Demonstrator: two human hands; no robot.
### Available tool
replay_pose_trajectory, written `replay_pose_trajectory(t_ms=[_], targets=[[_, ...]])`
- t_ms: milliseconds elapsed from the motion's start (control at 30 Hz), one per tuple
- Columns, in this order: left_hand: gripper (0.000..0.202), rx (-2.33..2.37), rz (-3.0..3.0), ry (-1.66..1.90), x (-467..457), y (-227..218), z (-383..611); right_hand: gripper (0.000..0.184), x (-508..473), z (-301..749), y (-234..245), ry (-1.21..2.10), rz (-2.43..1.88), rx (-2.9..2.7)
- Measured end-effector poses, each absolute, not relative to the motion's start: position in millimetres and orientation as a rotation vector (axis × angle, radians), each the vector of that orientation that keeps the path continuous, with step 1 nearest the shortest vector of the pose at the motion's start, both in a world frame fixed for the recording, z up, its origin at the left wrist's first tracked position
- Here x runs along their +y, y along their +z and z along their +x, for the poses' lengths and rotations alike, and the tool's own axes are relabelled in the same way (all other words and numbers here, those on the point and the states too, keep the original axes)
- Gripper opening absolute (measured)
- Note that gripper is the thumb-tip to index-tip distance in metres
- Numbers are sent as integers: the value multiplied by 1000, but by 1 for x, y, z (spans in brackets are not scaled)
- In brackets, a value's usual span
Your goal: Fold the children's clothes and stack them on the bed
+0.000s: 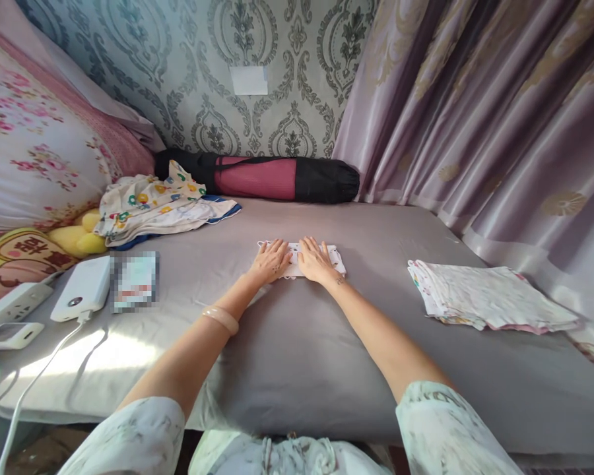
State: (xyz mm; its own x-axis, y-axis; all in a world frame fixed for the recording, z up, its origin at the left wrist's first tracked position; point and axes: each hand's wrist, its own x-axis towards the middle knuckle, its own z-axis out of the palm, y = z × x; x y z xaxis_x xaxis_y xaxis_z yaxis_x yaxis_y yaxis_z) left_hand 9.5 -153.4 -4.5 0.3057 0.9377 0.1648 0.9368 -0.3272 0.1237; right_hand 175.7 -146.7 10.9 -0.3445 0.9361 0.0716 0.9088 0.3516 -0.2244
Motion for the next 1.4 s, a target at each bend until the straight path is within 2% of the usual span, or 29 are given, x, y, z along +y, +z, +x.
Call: replay_pose_trajectory(t_ms=[333,567,733,933,1400], targets=[[50,1936,2108,661,-152,-19,-45,59,-147,154,-12,178,-1635,-2437],[41,2038,1911,886,-154,-16,-47,57,-142,146,3,242,-1693,-2458],[35,2309,1924,787,-158,-23,-46,57,-141,119,11,191,-1575,-2473],[39,2299,1974,639,-155,-30,-48,55,-145,107,-10,127,-1542,-2484],[37,2229,1851,802,-155,-22,-48,56,-136,88,8,231,-1538,-2511]])
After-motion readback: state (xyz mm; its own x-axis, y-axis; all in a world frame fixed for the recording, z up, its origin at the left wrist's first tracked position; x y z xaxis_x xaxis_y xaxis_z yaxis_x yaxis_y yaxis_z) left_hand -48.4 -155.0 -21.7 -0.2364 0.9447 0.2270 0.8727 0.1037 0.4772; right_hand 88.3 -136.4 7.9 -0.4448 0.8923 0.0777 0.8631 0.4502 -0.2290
